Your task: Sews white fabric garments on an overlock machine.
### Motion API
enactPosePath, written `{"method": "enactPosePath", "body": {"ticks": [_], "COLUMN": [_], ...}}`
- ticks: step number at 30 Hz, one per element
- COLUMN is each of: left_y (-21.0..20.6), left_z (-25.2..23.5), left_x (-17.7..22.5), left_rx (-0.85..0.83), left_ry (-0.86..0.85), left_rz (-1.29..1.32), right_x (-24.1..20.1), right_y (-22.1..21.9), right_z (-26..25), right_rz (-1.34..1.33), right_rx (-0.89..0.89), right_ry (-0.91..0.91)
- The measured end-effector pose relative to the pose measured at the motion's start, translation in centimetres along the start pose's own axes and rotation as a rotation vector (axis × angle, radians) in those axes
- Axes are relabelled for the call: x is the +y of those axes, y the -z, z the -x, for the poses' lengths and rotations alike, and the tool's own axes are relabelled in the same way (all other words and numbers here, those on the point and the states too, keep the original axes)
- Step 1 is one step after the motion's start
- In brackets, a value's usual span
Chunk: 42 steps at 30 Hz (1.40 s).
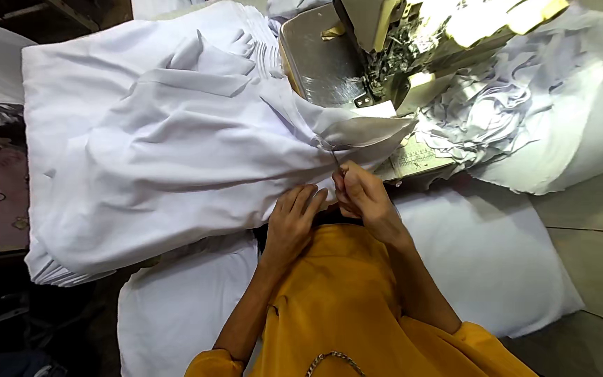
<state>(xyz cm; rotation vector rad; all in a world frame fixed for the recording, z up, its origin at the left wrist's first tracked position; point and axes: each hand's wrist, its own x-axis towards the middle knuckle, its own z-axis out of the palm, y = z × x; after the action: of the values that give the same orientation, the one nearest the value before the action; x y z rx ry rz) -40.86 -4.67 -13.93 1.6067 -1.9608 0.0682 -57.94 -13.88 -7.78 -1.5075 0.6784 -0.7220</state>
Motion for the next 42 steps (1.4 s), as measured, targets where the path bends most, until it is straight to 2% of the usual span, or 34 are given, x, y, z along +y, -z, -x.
{"method": "enactPosePath", "body": {"ticks": [3,7,10,12,14,17,20,22,25,28,31,32,34,36,38,40,42], "left_y": [0.6,3.5,5.8,6.8,7.6,8.6,9.9,10.9,10.9,9.7,8.4,8.1,7.3,6.6,6.0,6.0,5.8], "left_z": [-0.8,-3.6,-6.2,-7.7,-8.9,-11.1,-12.7,-13.6,-14.6,-14.8,-14.0,-13.5,-12.2,-10.7,-9.5,-7.4,-4.2], "left_x": [-0.2,-0.7,-0.5,-0.7,-1.1,-2.3,-4.4,-6.0,-6.3,-4.3,-2.6,-2.1,-0.8,0.5,1.3,1.9,2.4], "left_rx": [0.169,0.231,0.257,0.261,0.268,0.355,0.428,0.456,0.44,0.365,0.308,0.279,0.163,0.05,0.1,0.232,0.316], "left_ry": [0.027,0.092,0.134,0.135,0.159,0.196,0.217,0.233,0.221,0.219,0.246,0.25,0.231,0.182,0.089,0.028,0.098], "left_rz": [0.034,0.346,0.516,0.581,0.634,0.714,0.663,0.638,0.684,0.746,0.785,0.819,0.895,0.81,0.621,0.429,0.223], "right_x": [-0.3,1.9,2.4,1.4,0.7,1.2,1.4,1.2,1.2,0.5,-2.5,-3.4,-3.9,-2.9,-2.1,-2.6,-3.7], "right_y": [2.5,5.0,3.8,2.4,2.2,4.5,8.4,9.8,9.0,6.7,3.9,3.0,1.4,-0.2,-1.4,-1.6,-1.2], "right_z": [2.3,5.6,6.3,5.5,4.3,2.9,2.8,2.8,1.4,0.1,1.0,1.5,1.7,0.4,-1.2,-1.7,-1.6], "right_rz": [0.28,0.138,0.152,0.411,0.715,0.983,1.031,1.072,1.113,1.176,1.035,0.875,0.435,0.069,-0.04,-0.096,-0.167], "right_rx": [-0.05,0.051,0.179,0.347,0.426,0.338,0.188,0.187,0.204,0.239,0.41,0.417,0.296,0.23,0.296,0.295,0.219], "right_ry": [0.018,-0.071,-0.12,-0.181,-0.192,-0.078,0.048,0.089,0.154,0.182,0.083,0.041,-0.018,0.002,0.065,0.108,0.121]}}
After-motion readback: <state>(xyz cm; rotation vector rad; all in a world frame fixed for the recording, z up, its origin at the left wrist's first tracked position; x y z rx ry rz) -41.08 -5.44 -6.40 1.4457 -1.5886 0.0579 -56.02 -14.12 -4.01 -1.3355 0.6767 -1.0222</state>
